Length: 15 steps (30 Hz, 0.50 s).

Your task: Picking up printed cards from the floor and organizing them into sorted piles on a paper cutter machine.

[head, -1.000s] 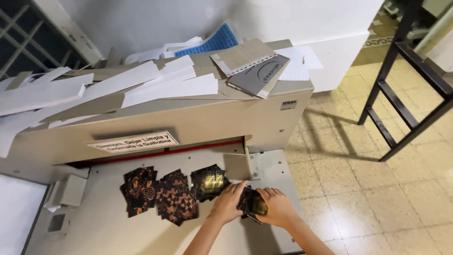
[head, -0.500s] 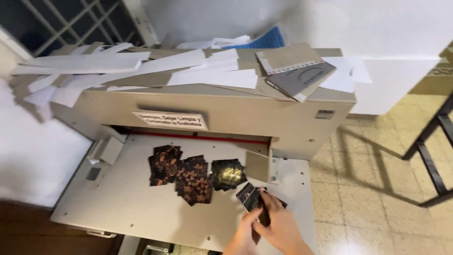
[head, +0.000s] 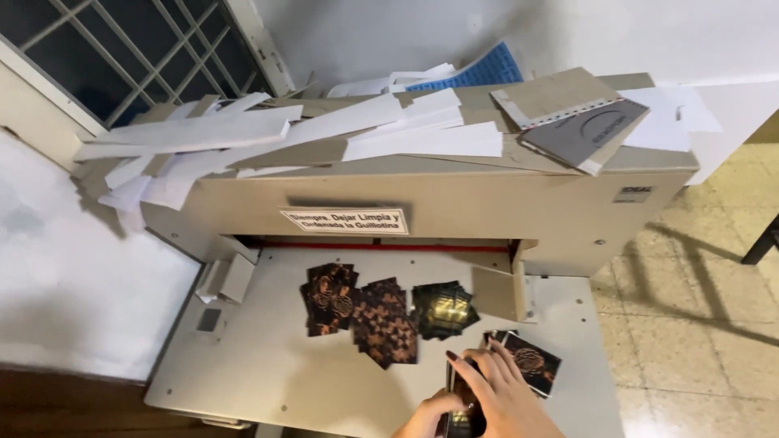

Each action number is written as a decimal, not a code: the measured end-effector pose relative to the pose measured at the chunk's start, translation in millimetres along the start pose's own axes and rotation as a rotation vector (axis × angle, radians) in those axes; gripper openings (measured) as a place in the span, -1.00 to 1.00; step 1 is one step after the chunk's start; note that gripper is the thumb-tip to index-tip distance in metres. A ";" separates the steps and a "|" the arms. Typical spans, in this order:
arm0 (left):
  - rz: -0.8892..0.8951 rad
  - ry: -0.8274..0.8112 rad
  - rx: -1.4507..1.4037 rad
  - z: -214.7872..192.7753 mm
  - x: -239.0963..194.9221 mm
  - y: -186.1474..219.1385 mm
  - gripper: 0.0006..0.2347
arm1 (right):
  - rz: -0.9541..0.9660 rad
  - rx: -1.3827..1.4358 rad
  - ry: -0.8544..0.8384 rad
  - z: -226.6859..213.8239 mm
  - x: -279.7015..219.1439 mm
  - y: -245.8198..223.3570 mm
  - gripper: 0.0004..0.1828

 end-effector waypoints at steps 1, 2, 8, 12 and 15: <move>-0.113 -0.039 -0.066 -13.2 0.2 5.0 -0.61 | 0.039 0.035 -0.003 4.3 4.5 -4.4 0.23; -0.226 -0.077 -0.131 -26.2 0.4 9.8 -0.56 | 0.079 0.070 -0.005 8.7 9.0 -8.4 0.28; -0.916 0.535 -0.944 -66.5 25.3 7.1 -0.49 | 0.526 0.793 0.179 -39.8 31.8 -70.5 0.18; -1.111 0.682 -0.624 -93.3 29.7 -17.3 -0.41 | 0.729 0.940 0.250 -0.9 59.2 -43.6 -0.23; -1.037 0.719 -0.665 -101.4 23.5 -57.1 -0.41 | 0.843 1.143 0.255 22.7 79.5 -32.1 -0.44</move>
Point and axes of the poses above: each hand's wrist, its own x-axis towards the middle knuckle, its own z-axis out of the palm, y = z × x, the point moved 1 cm from there along x, towards the middle knuckle, and after that the axes turned 4 degrees about z, right-handed, at the moved point
